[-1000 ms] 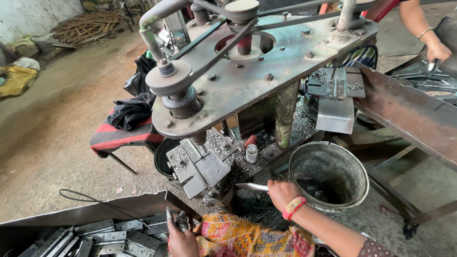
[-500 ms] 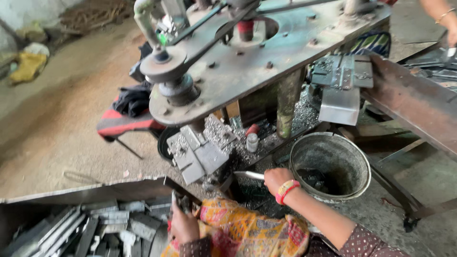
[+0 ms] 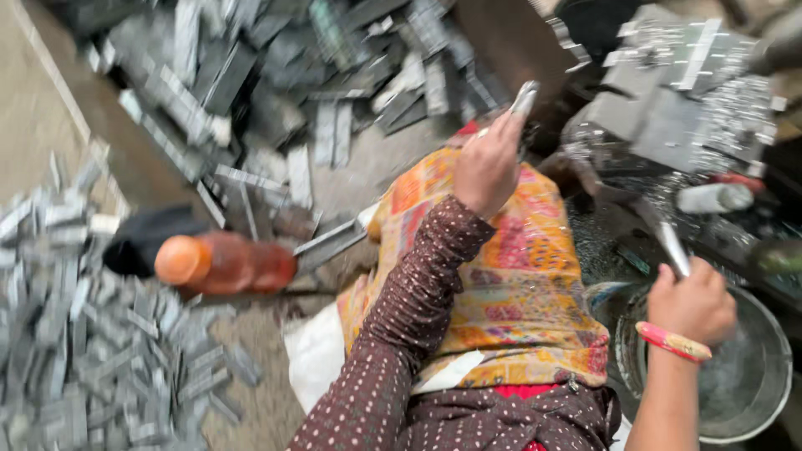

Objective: The person repeatedly picks up metal hinge pieces from a bin, places them under a drill press, and operates the machine to drill holes. After drilling, the person removes the piece and drops it into a pile of finished items.

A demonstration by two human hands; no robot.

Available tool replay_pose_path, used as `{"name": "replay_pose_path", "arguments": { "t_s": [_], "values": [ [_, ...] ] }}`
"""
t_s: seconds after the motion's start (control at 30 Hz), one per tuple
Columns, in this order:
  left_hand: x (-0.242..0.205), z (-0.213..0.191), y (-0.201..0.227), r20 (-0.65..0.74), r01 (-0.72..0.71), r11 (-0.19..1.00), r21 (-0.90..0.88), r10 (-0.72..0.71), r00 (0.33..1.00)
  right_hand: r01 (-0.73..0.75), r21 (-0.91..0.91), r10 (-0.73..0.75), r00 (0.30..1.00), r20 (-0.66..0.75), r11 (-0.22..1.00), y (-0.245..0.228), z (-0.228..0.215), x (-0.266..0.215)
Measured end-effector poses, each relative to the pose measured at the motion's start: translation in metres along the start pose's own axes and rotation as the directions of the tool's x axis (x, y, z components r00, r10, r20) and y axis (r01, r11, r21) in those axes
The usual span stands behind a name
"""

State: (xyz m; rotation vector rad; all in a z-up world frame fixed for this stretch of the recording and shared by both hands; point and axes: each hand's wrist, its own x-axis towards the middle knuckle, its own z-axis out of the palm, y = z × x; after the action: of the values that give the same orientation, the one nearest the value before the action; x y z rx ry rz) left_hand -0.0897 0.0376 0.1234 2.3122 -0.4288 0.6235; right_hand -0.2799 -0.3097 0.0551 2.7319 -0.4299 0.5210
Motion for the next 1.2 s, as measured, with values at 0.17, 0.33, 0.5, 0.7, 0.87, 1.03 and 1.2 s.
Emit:
{"name": "replay_pose_path", "arguments": {
  "t_s": [0.17,0.33,0.5,0.7,0.87,1.03,1.2],
  "values": [
    [0.001,-0.043,-0.047,-0.187,0.149,0.98,0.13,-0.123,0.975,-0.006,-0.012,0.004,0.992,-0.123,1.0,0.007,0.035,-0.003],
    [-0.012,-0.043,-0.177,-0.326,0.538,0.748,0.39,-0.434,0.84,-0.001,-0.041,-0.005,0.988,-0.153,0.999,0.016,0.049,-0.01],
    [-0.059,-0.017,-0.284,-0.408,0.707,0.422,0.567,-0.603,0.686,0.021,0.021,-0.017,0.985,-0.173,1.0,0.02,0.054,-0.007],
    [-0.076,0.003,-0.316,-0.376,0.73,0.432,0.53,-0.652,0.659,0.018,0.052,-0.01,0.989,-0.149,0.998,0.023,0.056,-0.006],
    [-0.059,-0.016,-0.302,-0.294,0.772,0.414,0.482,-0.754,0.587,0.01,0.011,-0.008,0.989,-0.15,1.0,0.02,0.048,-0.007],
    [-0.052,-0.034,-0.288,-0.229,0.816,0.374,0.44,-0.832,0.505,-0.017,-0.034,0.012,0.988,-0.152,0.999,0.013,0.04,-0.005],
    [-0.046,-0.031,-0.28,-0.199,0.829,0.344,0.44,-0.863,0.464,-0.033,-0.058,0.025,0.989,-0.143,0.998,0.005,0.035,-0.001]
  ]
}}
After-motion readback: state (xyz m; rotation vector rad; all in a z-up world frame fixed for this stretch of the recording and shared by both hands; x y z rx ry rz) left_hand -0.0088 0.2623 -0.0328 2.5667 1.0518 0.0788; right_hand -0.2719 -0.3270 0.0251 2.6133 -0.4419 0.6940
